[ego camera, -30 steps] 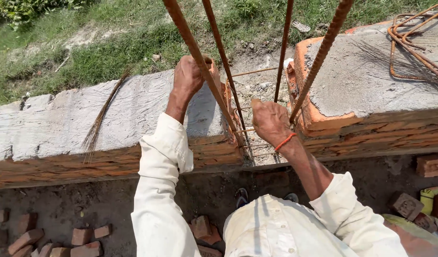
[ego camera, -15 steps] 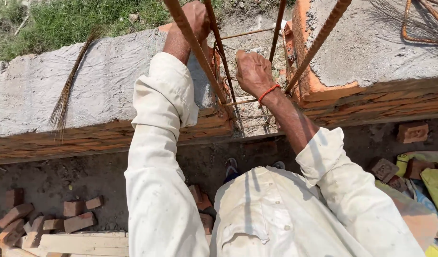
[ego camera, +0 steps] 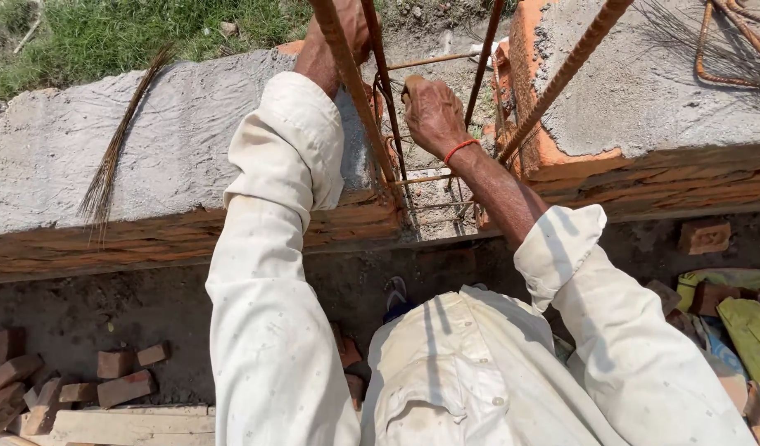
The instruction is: The person ties vertical steel rebar rods to a horizontal rebar grid using thin wire. They wrap the wire around the intersections of the rods and twist it tight by hand to secure the structure.
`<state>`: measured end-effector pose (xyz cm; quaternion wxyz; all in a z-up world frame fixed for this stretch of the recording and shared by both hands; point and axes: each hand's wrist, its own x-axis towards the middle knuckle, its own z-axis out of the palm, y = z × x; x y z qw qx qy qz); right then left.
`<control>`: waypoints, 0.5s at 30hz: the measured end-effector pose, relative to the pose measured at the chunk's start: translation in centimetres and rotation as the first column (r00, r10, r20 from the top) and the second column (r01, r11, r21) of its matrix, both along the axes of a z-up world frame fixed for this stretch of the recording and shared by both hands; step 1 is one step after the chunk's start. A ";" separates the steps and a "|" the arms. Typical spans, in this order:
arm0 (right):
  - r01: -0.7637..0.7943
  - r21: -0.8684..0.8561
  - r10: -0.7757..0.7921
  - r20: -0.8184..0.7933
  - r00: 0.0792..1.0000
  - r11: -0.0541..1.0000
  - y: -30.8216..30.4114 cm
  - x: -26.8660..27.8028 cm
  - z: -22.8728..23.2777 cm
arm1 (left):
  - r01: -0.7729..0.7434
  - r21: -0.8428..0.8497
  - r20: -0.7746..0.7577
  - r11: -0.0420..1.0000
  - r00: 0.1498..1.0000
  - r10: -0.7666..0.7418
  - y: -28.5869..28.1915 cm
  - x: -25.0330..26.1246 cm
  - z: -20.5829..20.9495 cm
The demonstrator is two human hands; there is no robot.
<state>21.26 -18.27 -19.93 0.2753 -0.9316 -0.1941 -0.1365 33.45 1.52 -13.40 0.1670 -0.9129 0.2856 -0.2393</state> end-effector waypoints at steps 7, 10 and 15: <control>0.039 0.027 -0.041 0.074 0.996 0.999 0.3 -0.8 1.2 | 0.060 -0.103 -0.227 0.993 0.970 -0.083 6.7 10.1 -13.2; 0.052 0.012 -0.053 0.067 0.996 0.999 0.4 -1.2 1.5 | 0.032 -0.125 -0.315 0.992 0.947 -0.070 3.8 8.9 -9.0; 0.066 0.041 -0.069 0.060 0.996 0.997 0.4 -1.7 2.7 | -0.173 -0.111 -0.578 0.979 0.813 0.077 -1.4 2.6 2.0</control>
